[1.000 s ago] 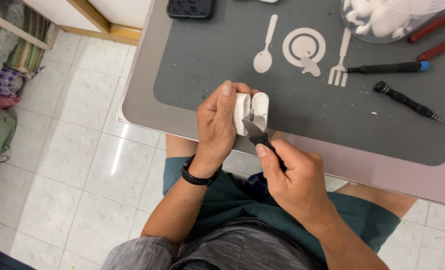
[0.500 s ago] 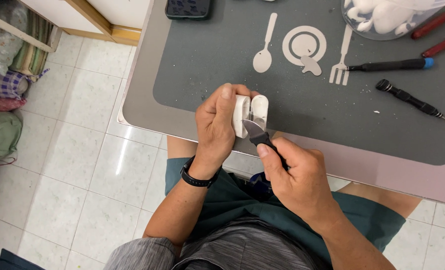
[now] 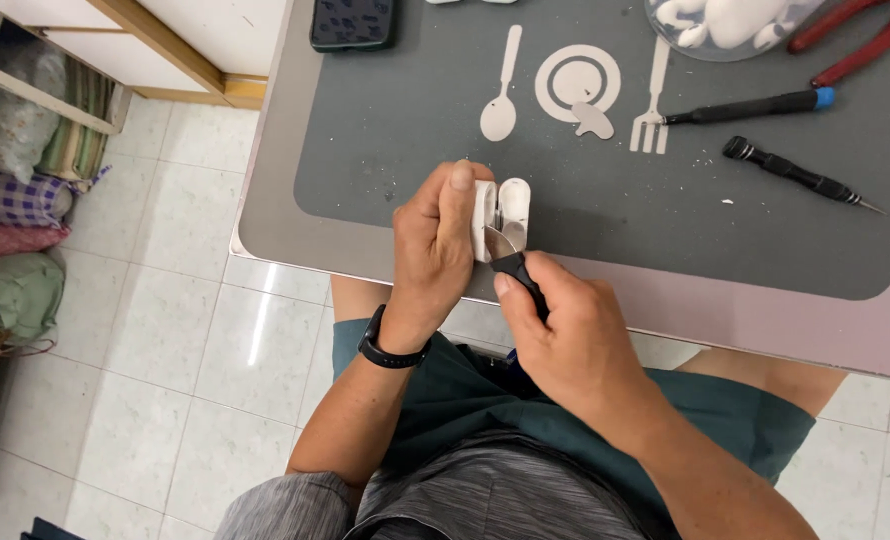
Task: Disassembling an AirPods charging case to access and inspect internal components like the circuit board and battery.
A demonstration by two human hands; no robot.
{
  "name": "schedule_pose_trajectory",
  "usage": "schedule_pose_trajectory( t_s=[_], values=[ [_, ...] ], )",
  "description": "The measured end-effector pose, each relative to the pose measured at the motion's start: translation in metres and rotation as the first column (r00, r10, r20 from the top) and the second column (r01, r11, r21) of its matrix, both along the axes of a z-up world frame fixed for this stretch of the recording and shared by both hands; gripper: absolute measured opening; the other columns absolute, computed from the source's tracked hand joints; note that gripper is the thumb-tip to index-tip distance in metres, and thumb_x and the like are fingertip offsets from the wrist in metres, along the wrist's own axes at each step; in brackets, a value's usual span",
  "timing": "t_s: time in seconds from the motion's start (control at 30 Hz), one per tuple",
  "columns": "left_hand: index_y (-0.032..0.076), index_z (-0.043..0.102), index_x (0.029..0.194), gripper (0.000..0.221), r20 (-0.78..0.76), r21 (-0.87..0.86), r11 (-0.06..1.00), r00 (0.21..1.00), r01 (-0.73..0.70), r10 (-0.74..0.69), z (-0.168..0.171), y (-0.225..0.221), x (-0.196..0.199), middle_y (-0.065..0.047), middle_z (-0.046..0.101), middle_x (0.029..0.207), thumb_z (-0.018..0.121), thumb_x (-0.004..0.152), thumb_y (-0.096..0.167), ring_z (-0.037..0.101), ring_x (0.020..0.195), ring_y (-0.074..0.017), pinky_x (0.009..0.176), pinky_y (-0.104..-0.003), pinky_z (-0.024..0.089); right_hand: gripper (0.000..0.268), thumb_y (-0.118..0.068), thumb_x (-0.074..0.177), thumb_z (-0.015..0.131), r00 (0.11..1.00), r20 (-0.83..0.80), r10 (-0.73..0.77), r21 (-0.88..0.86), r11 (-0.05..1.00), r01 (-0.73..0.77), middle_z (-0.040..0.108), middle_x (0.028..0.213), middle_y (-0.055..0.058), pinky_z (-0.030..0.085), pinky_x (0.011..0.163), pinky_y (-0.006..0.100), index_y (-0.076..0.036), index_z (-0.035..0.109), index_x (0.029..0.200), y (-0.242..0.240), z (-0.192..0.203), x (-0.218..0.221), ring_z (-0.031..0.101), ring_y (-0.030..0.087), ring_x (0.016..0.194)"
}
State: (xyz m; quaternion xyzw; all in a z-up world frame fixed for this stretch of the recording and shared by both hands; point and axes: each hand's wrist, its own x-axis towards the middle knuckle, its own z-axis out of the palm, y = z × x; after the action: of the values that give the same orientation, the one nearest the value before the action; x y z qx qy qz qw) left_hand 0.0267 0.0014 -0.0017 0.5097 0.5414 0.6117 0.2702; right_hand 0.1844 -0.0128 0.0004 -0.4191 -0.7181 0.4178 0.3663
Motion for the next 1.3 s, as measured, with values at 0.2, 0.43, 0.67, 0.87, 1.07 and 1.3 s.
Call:
schedule_pose_trajectory(
  t_s=[0.2, 0.43, 0.67, 0.87, 1.07, 1.3],
  values=[
    [0.016, 0.071, 0.107, 0.031, -0.171, -0.06, 0.993, 0.98, 0.097, -0.106, 0.003, -0.002, 0.003, -0.011, 0.061, 0.06, 0.046, 0.11, 0.033, 0.052, 0.059, -0.0152, 0.053, -0.035, 0.046, 0.042, -0.017, 0.097, 0.056, 0.986, -0.126, 0.106, -0.477, 0.865, -0.154, 0.054, 0.036, 0.013, 0.037, 0.026, 0.029, -0.005, 0.057, 0.058, 0.016, 0.043, 0.013, 0.047, 0.019, 0.024],
    [0.017, 0.072, 0.105, 0.025, -0.257, -0.058, 0.995, 0.965, -0.076, 0.059, -0.001, 0.001, 0.007, -0.013, 0.063, 0.058, 0.055, 0.108, 0.034, 0.056, 0.056, -0.0161, 0.054, -0.037, 0.052, 0.039, -0.027, 0.105, 0.046, 0.901, 0.433, 0.03, 0.132, 0.987, -0.096, 0.056, 0.045, 0.017, 0.041, 0.037, 0.04, -0.004, 0.061, 0.077, 0.022, 0.007, 0.003, 0.058, 0.036, 0.038],
    [0.02, 0.076, 0.104, 0.019, -0.293, -0.021, 0.964, 0.924, -0.265, 0.247, -0.01, 0.005, 0.011, -0.011, 0.071, 0.064, 0.065, 0.103, 0.036, 0.073, 0.059, -0.022, 0.054, -0.037, 0.057, 0.031, -0.026, 0.104, 0.048, 0.775, 0.617, -0.138, 0.339, 0.935, -0.104, 0.058, 0.044, 0.013, 0.048, 0.042, 0.042, -0.005, 0.061, 0.085, 0.019, 0.007, -0.007, 0.063, 0.034, 0.038],
    [0.011, 0.075, 0.102, 0.026, -0.399, 0.029, 0.937, 0.855, -0.349, 0.331, -0.011, 0.008, 0.016, -0.019, 0.072, 0.068, 0.067, 0.102, 0.036, 0.075, 0.065, -0.0403, 0.054, -0.044, 0.057, 0.025, -0.021, 0.103, 0.049, 0.721, 0.651, -0.239, 0.446, 0.888, -0.109, 0.059, 0.045, 0.007, 0.05, 0.042, 0.038, -0.006, 0.061, 0.087, 0.021, -0.003, -0.015, 0.063, 0.027, 0.036],
    [0.012, 0.075, 0.099, 0.028, -0.503, 0.115, 0.891, 0.748, -0.44, 0.434, -0.021, 0.015, 0.016, -0.017, 0.071, 0.066, 0.068, 0.101, 0.039, 0.073, 0.066, -0.0413, 0.055, -0.044, 0.057, 0.023, -0.022, 0.101, 0.052, 0.69, 0.669, -0.277, 0.442, 0.894, -0.07, 0.062, 0.047, 0.008, 0.053, 0.046, 0.043, -0.007, 0.06, 0.085, 0.024, -0.024, -0.02, 0.067, 0.03, 0.041],
    [0.009, 0.076, 0.101, 0.03, -0.503, 0.117, 0.872, 0.728, -0.476, 0.465, -0.02, 0.019, 0.015, -0.015, 0.072, 0.066, 0.072, 0.099, 0.039, 0.075, 0.067, -0.0369, 0.059, -0.041, 0.058, 0.015, -0.015, 0.096, 0.052, 0.69, 0.67, -0.275, 0.445, 0.892, -0.077, 0.064, 0.05, 0.008, 0.054, 0.048, 0.043, -0.006, 0.059, 0.086, 0.025, -0.02, -0.023, 0.069, 0.029, 0.044]
  ],
)
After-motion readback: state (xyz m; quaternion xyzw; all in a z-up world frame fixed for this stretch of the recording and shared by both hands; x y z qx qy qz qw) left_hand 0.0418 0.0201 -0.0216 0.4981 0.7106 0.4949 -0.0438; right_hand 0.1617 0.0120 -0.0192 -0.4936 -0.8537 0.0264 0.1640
